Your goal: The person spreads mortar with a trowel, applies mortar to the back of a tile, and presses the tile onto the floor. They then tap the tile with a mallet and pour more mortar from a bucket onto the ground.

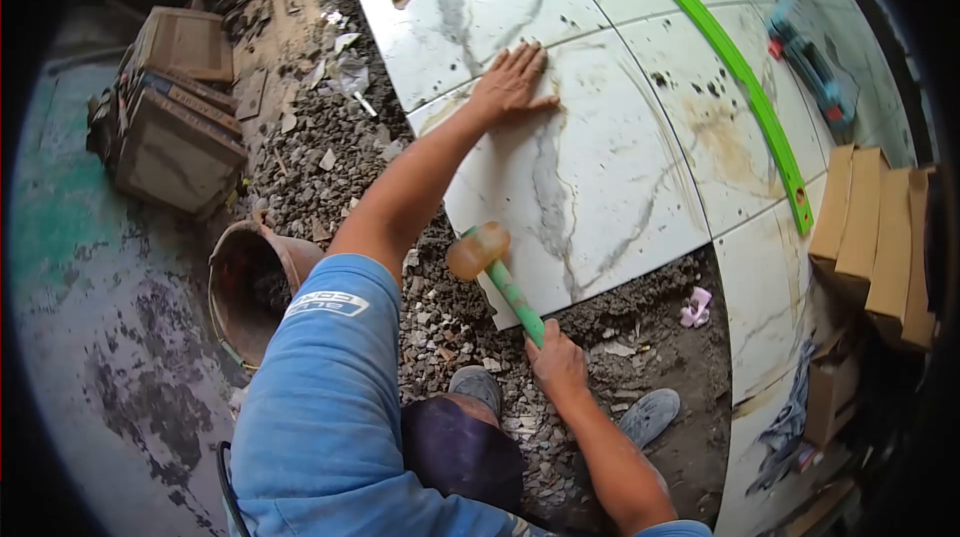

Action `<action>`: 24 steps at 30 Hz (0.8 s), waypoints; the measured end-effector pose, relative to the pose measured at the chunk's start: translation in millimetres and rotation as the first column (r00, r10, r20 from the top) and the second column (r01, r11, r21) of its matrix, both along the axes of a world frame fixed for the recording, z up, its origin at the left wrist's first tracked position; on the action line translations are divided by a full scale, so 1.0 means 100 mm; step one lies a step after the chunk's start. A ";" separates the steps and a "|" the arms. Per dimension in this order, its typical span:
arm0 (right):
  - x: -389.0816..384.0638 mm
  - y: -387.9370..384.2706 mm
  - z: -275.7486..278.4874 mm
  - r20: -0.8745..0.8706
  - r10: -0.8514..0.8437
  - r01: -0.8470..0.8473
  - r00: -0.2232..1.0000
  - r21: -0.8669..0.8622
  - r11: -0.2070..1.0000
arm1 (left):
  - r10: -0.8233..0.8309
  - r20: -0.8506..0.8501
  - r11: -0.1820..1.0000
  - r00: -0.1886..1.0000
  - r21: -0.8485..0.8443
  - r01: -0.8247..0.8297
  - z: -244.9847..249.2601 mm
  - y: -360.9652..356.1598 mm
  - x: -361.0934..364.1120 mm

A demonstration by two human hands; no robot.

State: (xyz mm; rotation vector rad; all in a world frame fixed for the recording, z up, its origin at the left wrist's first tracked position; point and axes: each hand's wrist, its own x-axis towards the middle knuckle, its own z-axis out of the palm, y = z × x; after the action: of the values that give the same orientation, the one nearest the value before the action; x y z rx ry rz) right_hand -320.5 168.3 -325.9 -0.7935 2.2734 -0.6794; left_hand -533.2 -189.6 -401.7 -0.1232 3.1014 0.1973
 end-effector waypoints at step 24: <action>-0.63 -1.17 0.13 -0.043 -0.028 0.033 0.999 0.125 0.992 | 0.351 -0.019 0.936 0.936 0.000 -0.351 0.04 -0.45 1.88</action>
State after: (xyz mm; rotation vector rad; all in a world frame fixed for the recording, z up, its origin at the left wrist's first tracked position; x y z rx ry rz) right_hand -383.5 50.9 -313.2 -0.7202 2.3440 -0.5323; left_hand -345.1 -235.1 -397.7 -0.6814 3.0705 0.2023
